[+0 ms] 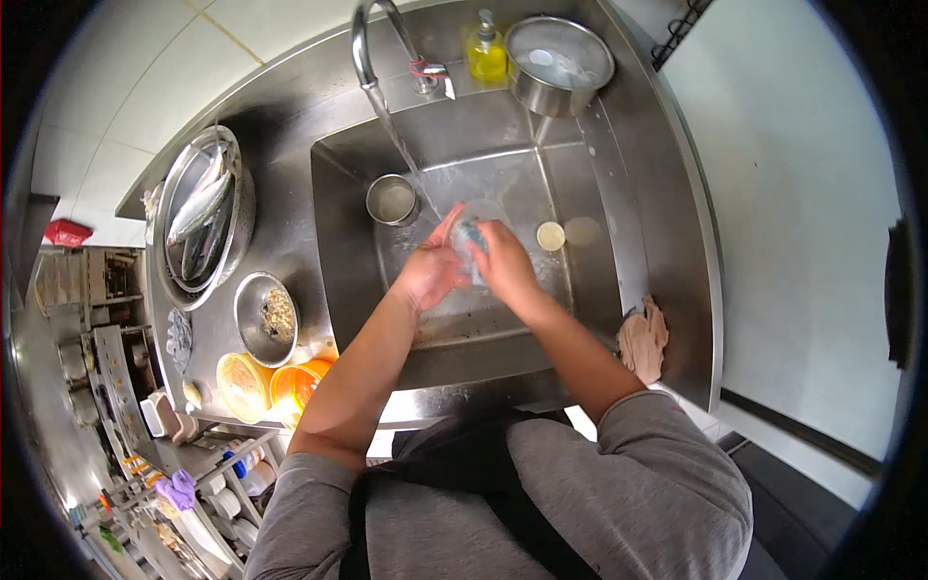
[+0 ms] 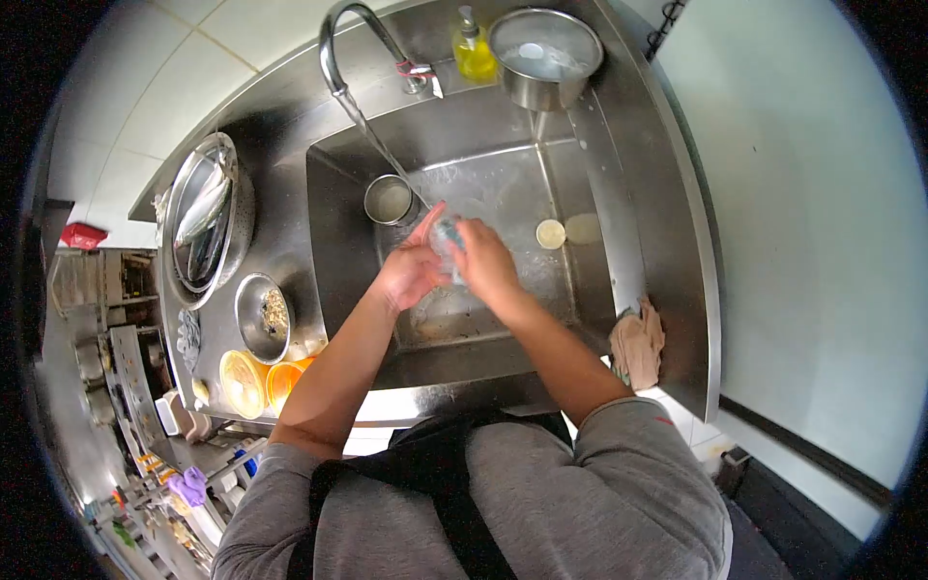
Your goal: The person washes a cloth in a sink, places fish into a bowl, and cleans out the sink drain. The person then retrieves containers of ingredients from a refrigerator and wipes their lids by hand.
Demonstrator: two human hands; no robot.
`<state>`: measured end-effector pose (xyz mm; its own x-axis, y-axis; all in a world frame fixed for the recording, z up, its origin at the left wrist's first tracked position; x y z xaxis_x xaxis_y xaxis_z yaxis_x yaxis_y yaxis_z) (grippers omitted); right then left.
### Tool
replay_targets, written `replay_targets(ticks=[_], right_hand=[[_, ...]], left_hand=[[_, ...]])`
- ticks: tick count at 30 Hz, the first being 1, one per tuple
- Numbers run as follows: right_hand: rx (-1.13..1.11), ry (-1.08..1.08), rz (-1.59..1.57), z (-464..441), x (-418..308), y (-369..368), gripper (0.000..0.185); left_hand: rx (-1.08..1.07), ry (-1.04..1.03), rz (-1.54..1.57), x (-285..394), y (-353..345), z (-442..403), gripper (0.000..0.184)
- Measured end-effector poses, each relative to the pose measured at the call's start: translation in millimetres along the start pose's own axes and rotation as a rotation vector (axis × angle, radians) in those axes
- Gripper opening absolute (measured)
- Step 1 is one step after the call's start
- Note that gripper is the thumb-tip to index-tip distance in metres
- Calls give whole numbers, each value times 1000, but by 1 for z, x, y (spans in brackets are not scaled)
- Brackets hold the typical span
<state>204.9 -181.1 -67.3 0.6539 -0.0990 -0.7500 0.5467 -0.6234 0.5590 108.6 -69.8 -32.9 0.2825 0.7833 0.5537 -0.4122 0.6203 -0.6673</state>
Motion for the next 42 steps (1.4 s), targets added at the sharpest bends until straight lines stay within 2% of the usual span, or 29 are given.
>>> replay_targets(ticks=[2, 3, 5, 6, 8, 9, 10, 12, 13, 14, 16, 17, 18, 20, 21, 24, 26, 27, 28, 30, 31, 33, 34, 36, 37, 39, 40, 41, 42], right_hand=[[2, -67, 87, -5, 8, 12, 26], [44, -50, 86, -12, 6, 17, 27], [62, -5, 70, -10, -10, 10, 28], [69, -10, 68, 1, -19, 3, 28], [-9, 249, 24, 25, -39, -6, 30], [-88, 257, -14, 36, -39, 1, 28], [-78, 252, -15, 42, -33, 9, 28], [-129, 28, 26, 46, -17, 21, 22], [15, -30, 76, 32, -10, 28, 26], [16, -39, 79, 21, -7, 30, 26], [110, -48, 191, 0, -16, 25, 26], [175, 27, 195, 2, -32, 19, 19], [234, 33, 204, 9, -41, 15, 18], [76, 139, 250, 36, -35, 19, 18], [84, 139, 254, 42, -22, 29, 18], [61, 49, 258, 35, 8, 49, 18], [398, -37, 362, 0, 10, 55, 23], [282, -85, 236, -9, -3, 45, 30], [284, -85, 239, -8, -23, 34, 30], [340, 107, 150, 10, -60, 16, 39], [344, 104, 149, 21, -55, 16, 39], [169, 239, 289, 47, -27, 20, 47], [166, 238, 283, 47, -11, 22, 47], [417, -115, 380, 33, 29, 33, 49], [416, -120, 384, 24, 29, 39, 49], [244, -476, -36, 3, 22, 54, 52], [247, -475, -36, 2, 21, 56, 52], [119, -437, -119, 1, 21, 57, 51], [-9, -397, -201, 1, 20, 57, 51]], left_hand=[[-10, 134, -64, -5, -10, 9, 64], [-13, 144, -64, -9, -12, 8, 64], [-107, 200, 224, -8, -16, 4, 61], [-106, 205, 218, -9, -18, 6, 61], [-14, 8, 152, -8, -26, 9, 71], [-2, 7, 86, -10, -33, 15, 72], [-3, 14, 77, -15, -36, 15, 72], [90, -1, -176, -26, -39, 12, 75], [58, -35, -120, -37, -32, 2, 66], [54, -26, -119, -40, -39, 3, 66], [60, 104, 161, -39, -59, 9, 58], [58, 107, 154, -39, -57, 9, 58], [86, 26, 128, -39, -51, 8, 52], [135, -142, 75, -32, -41, 6, 43], [123, -142, 46, -29, -37, 8, 41], [112, -75, 95, -24, -54, 17, 40], [97, -52, 88, -33, -55, 9, 39], [90, -31, 83, -36, -53, 3, 38], [87, -30, 81, -37, -43, -4, 38], [137, 23, 333, -38, -19, -9, 38], [146, -74, 175, -29, -38, 0, 39], [114, -77, 177, -27, -45, 10, 40], [86, -77, 182, -28, -45, 13, 41], [102, -48, 160, -30, -44, 14, 39], [148, -47, 96, -31, -48, 13, 37], [188, -53, 28, -28, -45, 7, 35], [323, -101, -47, -26, -28, 1, 36], [459, -147, -120, -27, -14, -5, 39], [458, -147, -121, -32, -4, -13, 39]])
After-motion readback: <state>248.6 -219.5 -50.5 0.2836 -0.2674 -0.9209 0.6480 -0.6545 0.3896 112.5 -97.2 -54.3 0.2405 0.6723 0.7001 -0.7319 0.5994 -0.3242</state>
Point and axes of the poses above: each hand's wrist, its own z-axis away from the middle knuckle, its own y-axis out of the back of the hand, x = y × z, the point moved 1 cm from there along -z, towards the middle knuckle, and after that the axes turned 9 degrees about y, right-handed, at the moved point
